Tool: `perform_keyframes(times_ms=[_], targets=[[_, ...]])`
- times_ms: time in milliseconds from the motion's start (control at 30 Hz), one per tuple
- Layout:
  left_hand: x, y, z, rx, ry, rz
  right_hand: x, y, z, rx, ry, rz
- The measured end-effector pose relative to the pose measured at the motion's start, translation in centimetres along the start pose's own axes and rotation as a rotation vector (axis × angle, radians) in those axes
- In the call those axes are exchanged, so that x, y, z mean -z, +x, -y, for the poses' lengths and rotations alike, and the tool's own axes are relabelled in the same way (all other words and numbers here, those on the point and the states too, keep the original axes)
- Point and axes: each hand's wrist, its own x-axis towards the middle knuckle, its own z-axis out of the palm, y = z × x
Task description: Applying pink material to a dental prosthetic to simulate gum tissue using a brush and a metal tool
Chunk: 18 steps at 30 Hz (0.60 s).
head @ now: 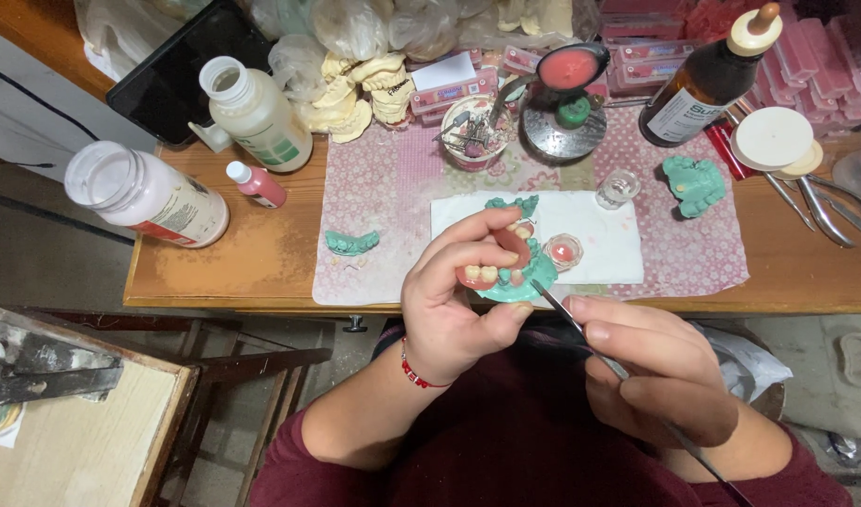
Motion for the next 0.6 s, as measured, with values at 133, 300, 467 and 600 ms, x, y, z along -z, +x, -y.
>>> perform_keyframes(times_ms=[133,300,467,600], targets=[[-0.14,0.00,-0.13,-0.012,-0.020,-0.004,-0.07,0.40,-0.10,0.028,0.035,0.004],[-0.23,-0.09,-0.09,-0.024,0.007,-0.008,0.32,0.08,-0.40,0.041,0.077,0.096],[-0.15,-0.14,-0.18,-0.021,0.034,-0.008,0.15,0.20,-0.24,0.047,0.064,0.089],[-0.17,-0.14,-0.12,-0.025,0.036,-0.003,0.01,0.17,-0.10,0.033,0.053,0.054]])
